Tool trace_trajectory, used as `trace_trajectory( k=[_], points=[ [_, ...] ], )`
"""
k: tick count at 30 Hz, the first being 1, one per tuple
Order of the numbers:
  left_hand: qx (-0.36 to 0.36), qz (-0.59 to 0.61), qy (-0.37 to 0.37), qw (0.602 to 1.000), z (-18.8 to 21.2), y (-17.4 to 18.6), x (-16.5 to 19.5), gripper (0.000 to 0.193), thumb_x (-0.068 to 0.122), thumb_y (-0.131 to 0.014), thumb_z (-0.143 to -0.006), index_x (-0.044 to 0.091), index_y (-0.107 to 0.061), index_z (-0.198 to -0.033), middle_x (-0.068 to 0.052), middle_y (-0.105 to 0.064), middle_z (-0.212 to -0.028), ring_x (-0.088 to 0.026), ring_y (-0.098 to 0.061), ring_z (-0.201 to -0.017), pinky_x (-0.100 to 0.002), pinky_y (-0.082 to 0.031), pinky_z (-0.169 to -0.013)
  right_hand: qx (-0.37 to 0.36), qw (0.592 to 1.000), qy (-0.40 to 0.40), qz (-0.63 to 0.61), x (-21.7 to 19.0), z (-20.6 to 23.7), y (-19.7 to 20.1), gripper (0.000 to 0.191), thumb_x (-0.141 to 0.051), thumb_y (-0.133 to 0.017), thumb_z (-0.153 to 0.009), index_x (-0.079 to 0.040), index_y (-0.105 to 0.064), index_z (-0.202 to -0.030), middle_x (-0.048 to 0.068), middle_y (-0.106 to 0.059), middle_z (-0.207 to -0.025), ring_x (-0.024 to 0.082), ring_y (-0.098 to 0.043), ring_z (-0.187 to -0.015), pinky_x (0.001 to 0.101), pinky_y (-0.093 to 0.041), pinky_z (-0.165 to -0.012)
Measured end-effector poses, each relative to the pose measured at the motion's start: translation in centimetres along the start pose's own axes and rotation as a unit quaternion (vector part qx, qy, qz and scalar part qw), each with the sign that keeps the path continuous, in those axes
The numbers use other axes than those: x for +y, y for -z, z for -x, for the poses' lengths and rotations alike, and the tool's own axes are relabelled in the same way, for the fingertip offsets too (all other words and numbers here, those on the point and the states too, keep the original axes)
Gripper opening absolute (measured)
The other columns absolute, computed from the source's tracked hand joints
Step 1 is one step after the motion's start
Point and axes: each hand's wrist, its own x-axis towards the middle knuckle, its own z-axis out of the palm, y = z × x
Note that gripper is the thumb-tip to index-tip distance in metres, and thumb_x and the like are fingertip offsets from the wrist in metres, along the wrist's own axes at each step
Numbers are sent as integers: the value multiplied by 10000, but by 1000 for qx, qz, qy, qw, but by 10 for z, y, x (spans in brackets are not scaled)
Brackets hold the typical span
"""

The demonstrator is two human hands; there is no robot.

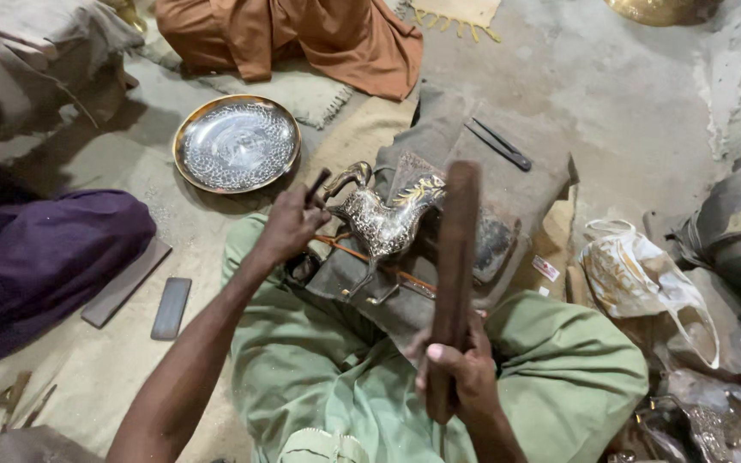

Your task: The person uses a hammer and chisel to emboss a decorative pattern onto a metal horse figurine. They repeatedly strike the chisel with the hammer to create intricate designs on the figurine's surface.

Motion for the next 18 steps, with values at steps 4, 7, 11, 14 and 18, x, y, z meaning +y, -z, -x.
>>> trace_trajectory(
  k=[4,7,11,14,18],
  points=[
    [15,154,112,982,8,30,11,257,187,-607,-995,32,-521,-1181,-120,-652,-896,-195,-662,-747,-348,-570,-654,76,982,81,153,-26,18,41,779,-46,-768,-795,-130,-404,-1479,75,-632,-766,156,-614,-488,325,-547,-419],
    [-21,339,58,939,28,26,29,245,118,-635,-950,13,-656,-1170,-84,-715,-933,-146,-725,-823,-312,-669,-760,151,931,99,317,-46,19,65,609,-49,-807,-767,-54,-511,-1299,47,-609,-709,117,-552,-497,296,-471,-429],
    [-68,414,6,908,44,-1,54,268,57,-713,-946,6,-661,-1204,-69,-746,-996,-128,-714,-894,-291,-619,-787,192,917,114,331,-58,10,78,485,-94,-810,-789,-41,-502,-1160,18,-614,-738,106,-514,-493,296,-410,-404],
    [-67,388,-6,919,44,-13,72,246,65,-717,-951,24,-673,-1190,-54,-757,-1002,-112,-721,-906,-283,-632,-786,196,871,166,418,-67,4,84,504,-155,-826,-793,-41,-522,-1179,15,-633,-743,97,-562,-595,285,-465,-517],
    [-87,257,-35,962,37,-12,103,373,44,-736,-884,75,-674,-1251,-73,-782,-924,-113,-747,-826,-287,-628,-731,225,800,175,527,-74,0,86,503,-236,-856,-789,-48,-565,-1153,65,-636,-690,147,-590,-607,325,-501,-579]
  ],
)
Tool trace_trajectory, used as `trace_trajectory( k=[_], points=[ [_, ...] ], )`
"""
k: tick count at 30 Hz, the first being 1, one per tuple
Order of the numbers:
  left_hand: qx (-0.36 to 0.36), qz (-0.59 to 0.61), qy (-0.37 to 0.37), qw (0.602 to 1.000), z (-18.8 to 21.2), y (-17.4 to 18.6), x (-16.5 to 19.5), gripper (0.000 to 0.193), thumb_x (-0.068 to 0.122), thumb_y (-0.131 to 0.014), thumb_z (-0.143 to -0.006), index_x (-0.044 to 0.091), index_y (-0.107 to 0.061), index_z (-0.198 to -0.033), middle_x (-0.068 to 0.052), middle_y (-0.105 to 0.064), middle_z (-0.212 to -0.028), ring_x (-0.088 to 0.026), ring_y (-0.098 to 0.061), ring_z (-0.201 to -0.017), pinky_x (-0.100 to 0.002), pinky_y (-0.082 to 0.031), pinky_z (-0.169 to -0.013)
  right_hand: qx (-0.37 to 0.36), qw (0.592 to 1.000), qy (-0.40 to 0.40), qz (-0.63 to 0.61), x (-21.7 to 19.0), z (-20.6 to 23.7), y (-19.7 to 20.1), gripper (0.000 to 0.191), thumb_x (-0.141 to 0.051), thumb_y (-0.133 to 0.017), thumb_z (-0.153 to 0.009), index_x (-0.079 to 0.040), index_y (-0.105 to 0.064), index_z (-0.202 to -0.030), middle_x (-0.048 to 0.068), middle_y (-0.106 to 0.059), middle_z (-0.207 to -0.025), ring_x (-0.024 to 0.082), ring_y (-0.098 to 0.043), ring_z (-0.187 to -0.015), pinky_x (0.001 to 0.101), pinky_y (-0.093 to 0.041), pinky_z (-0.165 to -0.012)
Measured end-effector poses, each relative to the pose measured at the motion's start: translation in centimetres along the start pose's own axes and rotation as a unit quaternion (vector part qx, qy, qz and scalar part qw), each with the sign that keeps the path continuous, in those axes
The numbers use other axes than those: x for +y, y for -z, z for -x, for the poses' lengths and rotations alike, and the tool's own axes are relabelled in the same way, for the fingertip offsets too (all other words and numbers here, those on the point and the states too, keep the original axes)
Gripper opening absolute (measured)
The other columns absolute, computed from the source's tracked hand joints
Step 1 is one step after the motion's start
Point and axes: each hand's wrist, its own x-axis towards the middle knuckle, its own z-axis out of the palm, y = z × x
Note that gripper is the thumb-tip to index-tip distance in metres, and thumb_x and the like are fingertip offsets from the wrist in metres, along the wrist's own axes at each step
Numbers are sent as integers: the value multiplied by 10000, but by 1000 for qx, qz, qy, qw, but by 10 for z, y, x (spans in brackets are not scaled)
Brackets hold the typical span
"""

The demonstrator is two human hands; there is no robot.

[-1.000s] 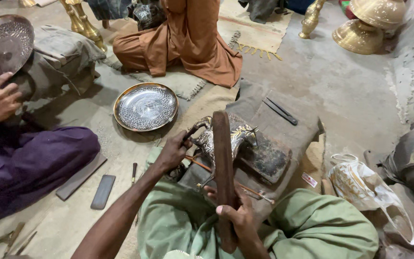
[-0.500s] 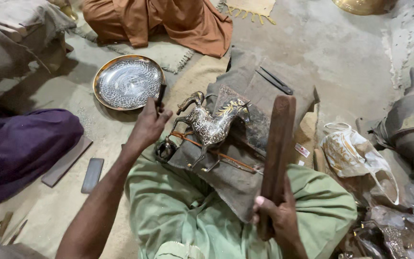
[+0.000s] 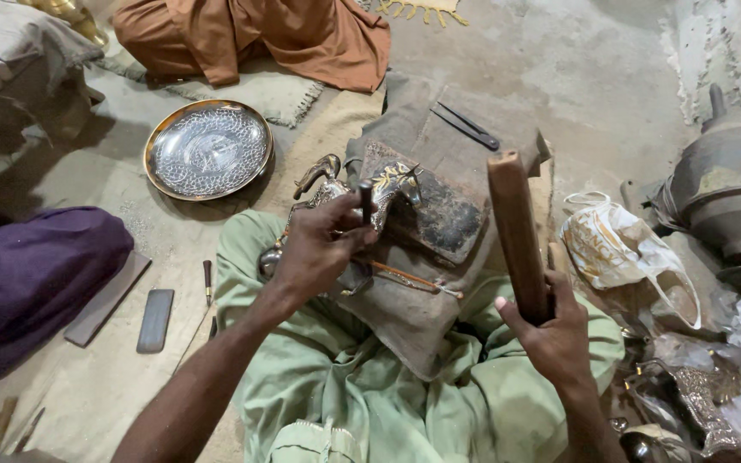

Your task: The person uses a hammer and chisel to emboss a decorative pattern onto a metal horse figurine. They repeatedly strike the chisel with the hammer to create intricate designs on the figurine's surface.

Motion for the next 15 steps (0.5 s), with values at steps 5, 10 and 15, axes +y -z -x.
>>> trace_trajectory(
  k=[5,10,15],
  points=[
    [-56,-156,-161,973,-12,-9,37,513,-37,-676,-829,96,-642,-1323,-136,-766,-1032,-232,-756,-842,-358,-610,-746,4,998,55,1,-3,0,-6,529,-260,-843,-793,-58,-549,-1183,139,-667,-733,226,-666,-636,382,-527,-602],
    [-115,-231,-136,956,-22,-10,47,496,0,-653,-870,157,-623,-1339,-128,-773,-976,-299,-754,-780,-439,-569,-702,-19,1000,21,8,-4,0,-9,530,-260,-823,-813,-89,-556,-1237,188,-708,-772,296,-739,-678,432,-556,-622],
    [-120,-309,-165,929,-27,-11,34,550,52,-676,-874,188,-595,-1401,-164,-738,-915,-348,-713,-737,-482,-542,-682,23,992,114,57,-2,-5,-10,604,-169,-790,-807,-126,-554,-1361,241,-710,-854,409,-723,-775,470,-551,-665]
  ],
)
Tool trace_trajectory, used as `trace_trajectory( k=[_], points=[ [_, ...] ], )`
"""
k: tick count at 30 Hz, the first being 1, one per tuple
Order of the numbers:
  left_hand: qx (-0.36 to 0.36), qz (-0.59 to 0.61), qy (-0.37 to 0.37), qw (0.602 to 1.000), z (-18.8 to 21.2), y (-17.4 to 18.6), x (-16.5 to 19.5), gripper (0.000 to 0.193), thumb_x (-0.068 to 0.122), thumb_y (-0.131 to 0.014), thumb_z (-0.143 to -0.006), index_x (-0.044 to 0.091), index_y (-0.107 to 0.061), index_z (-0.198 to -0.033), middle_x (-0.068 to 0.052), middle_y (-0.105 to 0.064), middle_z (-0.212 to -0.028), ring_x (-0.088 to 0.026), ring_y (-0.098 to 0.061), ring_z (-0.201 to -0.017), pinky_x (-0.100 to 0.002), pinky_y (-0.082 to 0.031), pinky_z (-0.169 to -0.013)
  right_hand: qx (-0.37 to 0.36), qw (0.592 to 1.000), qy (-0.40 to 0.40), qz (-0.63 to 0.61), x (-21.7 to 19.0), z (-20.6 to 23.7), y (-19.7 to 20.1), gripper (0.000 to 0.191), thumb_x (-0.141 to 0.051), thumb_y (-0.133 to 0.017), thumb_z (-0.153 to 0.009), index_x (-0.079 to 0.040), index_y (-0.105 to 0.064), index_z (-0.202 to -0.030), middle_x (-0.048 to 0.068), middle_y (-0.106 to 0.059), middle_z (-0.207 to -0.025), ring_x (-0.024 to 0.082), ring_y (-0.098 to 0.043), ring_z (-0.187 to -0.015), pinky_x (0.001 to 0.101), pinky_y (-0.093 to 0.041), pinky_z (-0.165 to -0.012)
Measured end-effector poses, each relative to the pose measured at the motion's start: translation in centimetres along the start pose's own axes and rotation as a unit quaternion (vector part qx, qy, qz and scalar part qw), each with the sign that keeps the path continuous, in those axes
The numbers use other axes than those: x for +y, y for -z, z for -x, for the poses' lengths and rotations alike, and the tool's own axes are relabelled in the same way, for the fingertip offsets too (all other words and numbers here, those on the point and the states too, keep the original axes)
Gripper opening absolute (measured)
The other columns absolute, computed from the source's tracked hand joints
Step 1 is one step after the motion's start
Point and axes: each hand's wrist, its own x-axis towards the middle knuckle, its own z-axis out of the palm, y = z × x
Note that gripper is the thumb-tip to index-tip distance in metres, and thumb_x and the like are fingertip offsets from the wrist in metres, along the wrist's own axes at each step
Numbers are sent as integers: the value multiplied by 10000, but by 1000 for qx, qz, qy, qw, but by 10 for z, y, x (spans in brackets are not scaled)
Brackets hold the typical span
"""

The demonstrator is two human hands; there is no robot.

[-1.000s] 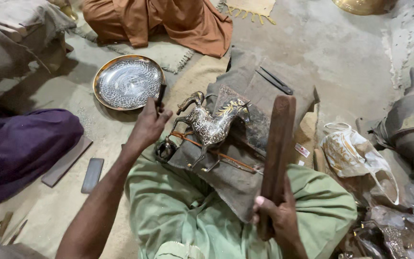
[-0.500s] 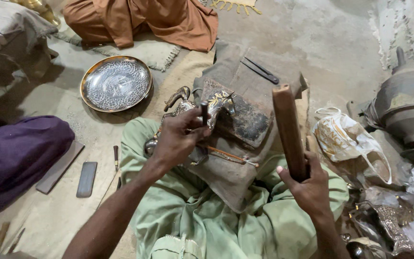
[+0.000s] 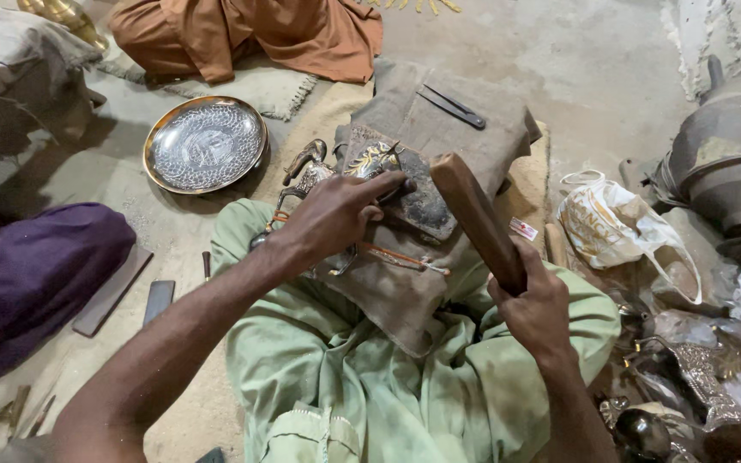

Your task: The person uses a hammer and chisel to emboss a decorative pattern onto a metal horse figurine. They repeatedly strike the chisel with the hammer to create intricate designs on the figurine's surface.

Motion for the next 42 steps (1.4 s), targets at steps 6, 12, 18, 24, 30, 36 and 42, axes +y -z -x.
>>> trace_trajectory(
  k=[6,12,18,24,30,36,42],
  points=[
    [14,-49,-51,997,4,-4,-9,575,45,-671,-879,173,-587,-1433,-156,-730,-973,-352,-706,-782,-491,-541,-686,25,998,59,-19,3,-2,-6,644,-161,-760,-806,-170,-531,-1407,250,-721,-994,431,-720,-875,487,-558,-704],
    [3,-61,-44,997,6,-2,-10,571,73,-688,-862,166,-594,-1418,-158,-730,-987,-358,-705,-742,-485,-553,-644,19,997,65,28,2,-1,-7,621,-130,-749,-812,-216,-552,-1395,210,-737,-969,407,-718,-830,475,-557,-697],
    [21,-69,-54,996,12,-5,-12,592,22,-644,-851,168,-601,-1423,-161,-736,-1035,-354,-716,-753,-477,-572,-651,-4,993,82,80,-2,-4,-6,709,-112,-793,-717,-209,-548,-1375,181,-753,-958,397,-704,-792,476,-536,-657],
    [25,-69,-43,996,13,-5,-12,532,79,-647,-924,164,-582,-1445,-157,-726,-963,-335,-709,-729,-471,-570,-651,-21,993,61,99,-8,0,-5,719,-64,-786,-699,-204,-552,-1365,158,-762,-1019,385,-724,-807,487,-553,-680],
    [26,-59,-38,997,14,-4,-8,503,90,-639,-951,147,-568,-1446,-173,-718,-958,-332,-703,-720,-471,-568,-647,-57,992,20,113,-17,-2,-2,745,-3,-731,-685,-232,-562,-1372,142,-752,-1026,434,-702,-874,533,-526,-694],
    [35,-59,-48,997,16,-3,-10,551,68,-658,-907,138,-567,-1445,-185,-721,-952,-372,-699,-747,-492,-561,-670,-61,992,39,100,-21,-13,3,601,-124,-760,-752,-205,-560,-1313,156,-731,-1009,450,-687,-859,562,-515,-665],
    [34,-61,-45,997,18,-4,-12,535,63,-662,-910,151,-570,-1431,-180,-730,-998,-383,-712,-790,-495,-564,-700,-40,993,73,82,-15,-15,-1,586,-79,-745,-736,-182,-572,-1286,174,-733,-990,457,-679,-835,567,-516,-672]
  ],
)
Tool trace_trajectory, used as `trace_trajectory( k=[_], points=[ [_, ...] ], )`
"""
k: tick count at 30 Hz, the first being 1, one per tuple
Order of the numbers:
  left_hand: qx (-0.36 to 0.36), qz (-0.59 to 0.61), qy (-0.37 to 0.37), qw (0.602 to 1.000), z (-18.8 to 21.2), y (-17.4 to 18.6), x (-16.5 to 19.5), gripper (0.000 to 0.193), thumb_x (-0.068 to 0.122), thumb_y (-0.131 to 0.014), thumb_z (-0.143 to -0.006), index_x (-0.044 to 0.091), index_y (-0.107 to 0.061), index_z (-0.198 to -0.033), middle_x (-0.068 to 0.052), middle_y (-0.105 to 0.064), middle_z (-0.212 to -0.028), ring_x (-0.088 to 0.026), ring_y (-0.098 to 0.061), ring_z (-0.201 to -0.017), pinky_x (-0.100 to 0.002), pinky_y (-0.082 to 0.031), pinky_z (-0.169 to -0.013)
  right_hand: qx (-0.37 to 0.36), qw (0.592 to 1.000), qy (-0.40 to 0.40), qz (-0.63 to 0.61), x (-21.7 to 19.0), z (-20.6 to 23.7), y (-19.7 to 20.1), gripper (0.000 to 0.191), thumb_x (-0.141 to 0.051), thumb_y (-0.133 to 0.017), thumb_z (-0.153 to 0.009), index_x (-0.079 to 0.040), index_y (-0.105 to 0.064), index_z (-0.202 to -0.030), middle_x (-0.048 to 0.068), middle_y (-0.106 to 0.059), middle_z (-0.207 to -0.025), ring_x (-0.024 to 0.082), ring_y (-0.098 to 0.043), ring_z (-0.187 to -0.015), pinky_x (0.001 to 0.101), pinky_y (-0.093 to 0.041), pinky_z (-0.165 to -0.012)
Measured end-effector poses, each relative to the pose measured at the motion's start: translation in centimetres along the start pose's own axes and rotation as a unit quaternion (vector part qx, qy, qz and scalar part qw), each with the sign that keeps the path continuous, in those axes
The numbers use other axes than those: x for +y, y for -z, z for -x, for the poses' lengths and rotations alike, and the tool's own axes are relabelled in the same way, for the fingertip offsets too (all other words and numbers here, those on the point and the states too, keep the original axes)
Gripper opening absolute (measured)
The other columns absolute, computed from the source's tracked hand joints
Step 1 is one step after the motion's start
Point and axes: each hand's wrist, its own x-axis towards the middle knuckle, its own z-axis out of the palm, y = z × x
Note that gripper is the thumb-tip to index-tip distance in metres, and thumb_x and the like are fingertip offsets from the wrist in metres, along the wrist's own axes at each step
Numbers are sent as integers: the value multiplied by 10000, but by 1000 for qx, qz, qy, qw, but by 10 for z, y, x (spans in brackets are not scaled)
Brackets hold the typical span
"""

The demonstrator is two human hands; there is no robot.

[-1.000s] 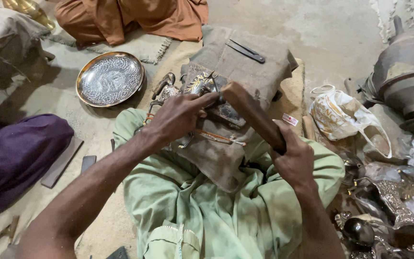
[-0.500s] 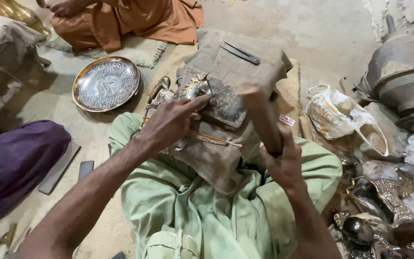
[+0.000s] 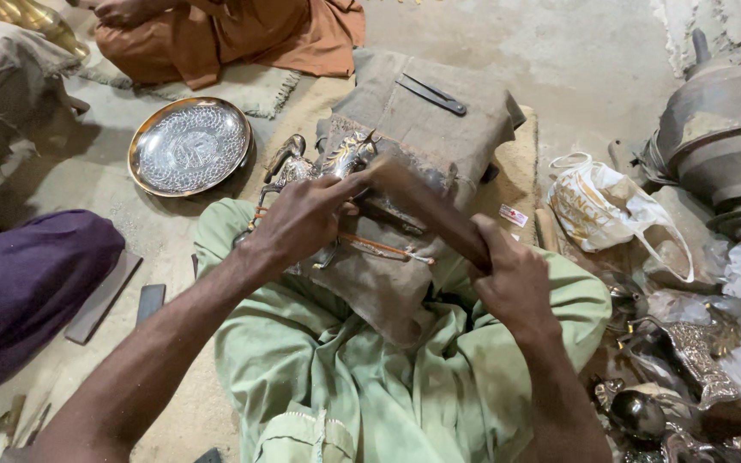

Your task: The person uses a hammer and chisel to emboss a decorative pattern onto a metal horse figurine. They repeatedly strike the chisel with the hammer to create intricate designs on the figurine's surface.

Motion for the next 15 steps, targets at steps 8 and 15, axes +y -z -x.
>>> trace_trajectory(
  k=[8,15],
  points=[
    [6,15,0,1000,0,2,0,511,77,-658,-932,154,-567,-1429,-182,-732,-1015,-384,-716,-789,-497,-563,-670,71,995,-10,-64,7,-7,-6,429,-119,-736,-853,-175,-563,-1242,150,-716,-943,408,-688,-837,512,-524,-694],
    [-11,19,19,1000,-1,2,0,527,81,-660,-935,163,-553,-1444,-180,-733,-996,-370,-714,-740,-487,-566,-644,127,988,84,28,4,-10,-5,386,-98,-711,-841,-151,-593,-1204,124,-729,-984,360,-704,-878,473,-537,-740]
  ],
)
